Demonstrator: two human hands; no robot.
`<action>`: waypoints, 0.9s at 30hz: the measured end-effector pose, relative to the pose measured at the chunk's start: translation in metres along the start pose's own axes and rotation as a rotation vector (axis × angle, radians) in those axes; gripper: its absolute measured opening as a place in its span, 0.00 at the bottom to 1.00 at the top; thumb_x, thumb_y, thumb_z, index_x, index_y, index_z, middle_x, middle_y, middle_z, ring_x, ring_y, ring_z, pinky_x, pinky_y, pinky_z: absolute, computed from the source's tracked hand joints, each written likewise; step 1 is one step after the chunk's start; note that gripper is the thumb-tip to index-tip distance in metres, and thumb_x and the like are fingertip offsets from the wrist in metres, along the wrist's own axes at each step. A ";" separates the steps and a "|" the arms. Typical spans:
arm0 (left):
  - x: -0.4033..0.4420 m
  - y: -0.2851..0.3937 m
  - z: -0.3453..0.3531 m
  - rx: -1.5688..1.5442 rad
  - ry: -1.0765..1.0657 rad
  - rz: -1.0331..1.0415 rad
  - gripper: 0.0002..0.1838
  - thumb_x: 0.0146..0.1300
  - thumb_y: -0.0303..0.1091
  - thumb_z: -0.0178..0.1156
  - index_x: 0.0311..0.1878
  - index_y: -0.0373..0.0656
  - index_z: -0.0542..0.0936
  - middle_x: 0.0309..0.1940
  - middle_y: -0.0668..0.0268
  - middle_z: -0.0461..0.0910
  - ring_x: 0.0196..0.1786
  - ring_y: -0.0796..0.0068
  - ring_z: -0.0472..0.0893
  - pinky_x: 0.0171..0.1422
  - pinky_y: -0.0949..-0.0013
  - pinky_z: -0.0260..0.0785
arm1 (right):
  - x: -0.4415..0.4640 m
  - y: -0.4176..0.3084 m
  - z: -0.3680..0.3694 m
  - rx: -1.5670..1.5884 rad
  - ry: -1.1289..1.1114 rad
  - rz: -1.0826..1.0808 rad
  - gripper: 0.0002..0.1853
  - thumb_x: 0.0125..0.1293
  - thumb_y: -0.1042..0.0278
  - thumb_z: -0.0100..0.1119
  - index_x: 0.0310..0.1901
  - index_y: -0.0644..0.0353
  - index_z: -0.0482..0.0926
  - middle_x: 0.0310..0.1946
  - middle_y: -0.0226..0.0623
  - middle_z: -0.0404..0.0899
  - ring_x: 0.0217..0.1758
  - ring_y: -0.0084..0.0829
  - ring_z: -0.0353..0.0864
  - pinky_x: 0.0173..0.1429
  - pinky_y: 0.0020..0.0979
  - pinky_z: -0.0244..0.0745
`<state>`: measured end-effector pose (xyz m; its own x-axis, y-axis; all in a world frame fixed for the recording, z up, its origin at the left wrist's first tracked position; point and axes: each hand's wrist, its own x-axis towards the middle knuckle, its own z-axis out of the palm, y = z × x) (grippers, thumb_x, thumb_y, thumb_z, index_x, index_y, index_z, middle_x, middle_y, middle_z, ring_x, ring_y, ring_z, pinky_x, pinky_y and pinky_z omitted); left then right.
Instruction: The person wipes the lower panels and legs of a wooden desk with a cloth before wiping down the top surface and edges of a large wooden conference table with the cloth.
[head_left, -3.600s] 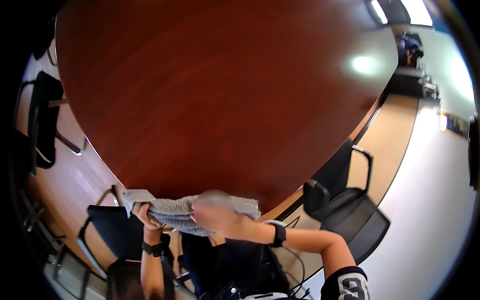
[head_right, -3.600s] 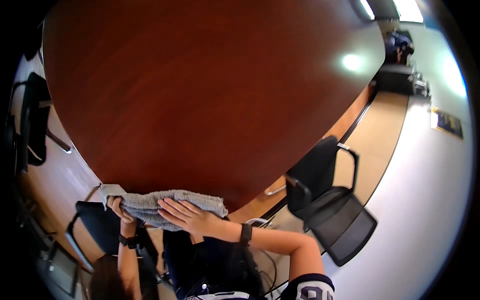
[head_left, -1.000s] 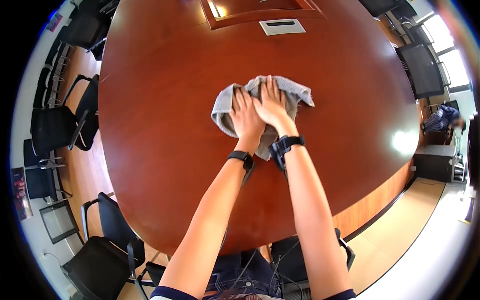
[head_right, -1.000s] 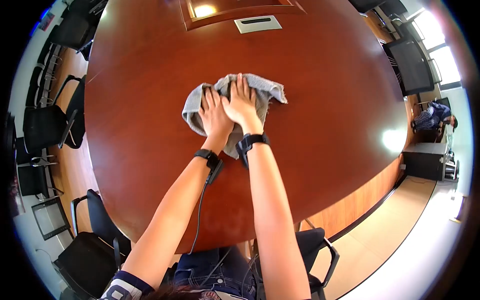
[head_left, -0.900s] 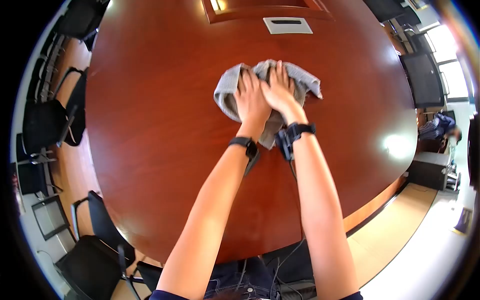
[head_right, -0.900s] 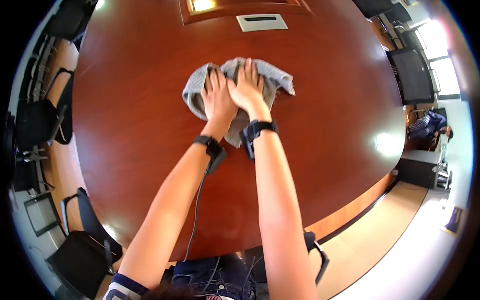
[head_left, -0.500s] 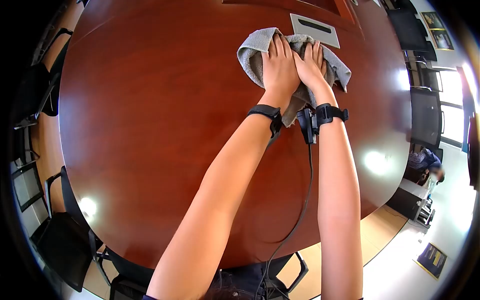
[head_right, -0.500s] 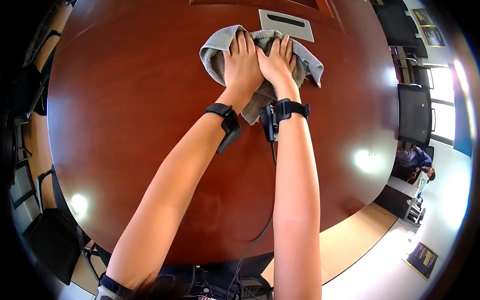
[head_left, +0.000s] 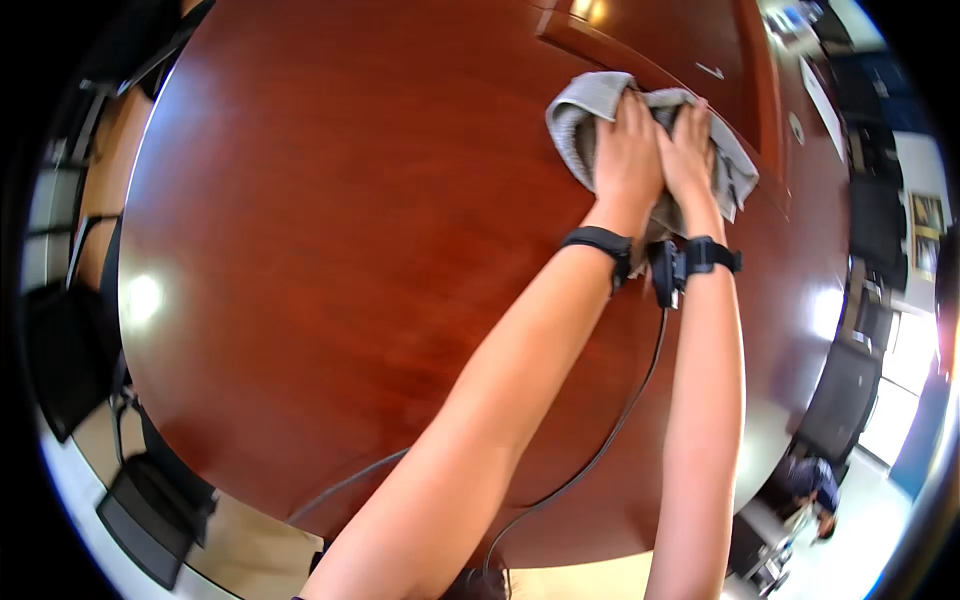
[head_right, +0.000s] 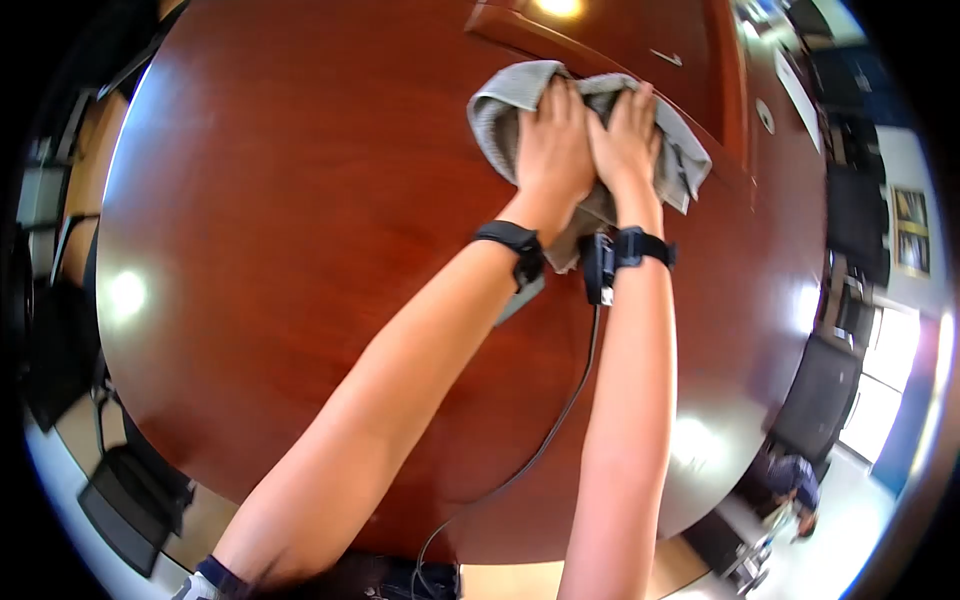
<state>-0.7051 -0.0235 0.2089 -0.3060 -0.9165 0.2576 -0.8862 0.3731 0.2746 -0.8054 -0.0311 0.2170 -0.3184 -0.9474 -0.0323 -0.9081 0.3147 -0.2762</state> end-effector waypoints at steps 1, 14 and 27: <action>0.004 0.003 0.003 0.013 0.014 -0.019 0.31 0.61 0.37 0.47 0.66 0.31 0.58 0.67 0.50 0.58 0.70 0.57 0.55 0.71 0.55 0.46 | 0.008 0.009 0.004 0.011 0.016 -0.027 0.42 0.65 0.40 0.39 0.70 0.62 0.45 0.74 0.39 0.29 0.77 0.35 0.28 0.75 0.45 0.30; 0.006 0.049 0.039 -0.094 0.092 -0.120 0.25 0.60 0.39 0.47 0.60 0.37 0.70 0.63 0.56 0.66 0.69 0.63 0.59 0.68 0.60 0.52 | 0.057 0.094 0.020 0.015 0.072 -0.291 0.41 0.67 0.47 0.40 0.68 0.73 0.41 0.72 0.54 0.38 0.76 0.43 0.35 0.76 0.35 0.31; -0.005 0.043 -0.007 -0.081 0.172 -0.197 0.28 0.62 0.39 0.46 0.65 0.39 0.63 0.67 0.57 0.60 0.72 0.64 0.54 0.75 0.58 0.40 | 0.088 0.086 -0.004 -0.332 0.217 -0.953 0.29 0.67 0.56 0.45 0.67 0.56 0.58 0.71 0.56 0.38 0.74 0.52 0.37 0.75 0.43 0.37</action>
<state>-0.7388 -0.0019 0.2256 -0.0611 -0.9372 0.3433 -0.8899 0.2069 0.4065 -0.9128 -0.0866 0.1941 0.5604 -0.7915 0.2437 -0.8280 -0.5297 0.1838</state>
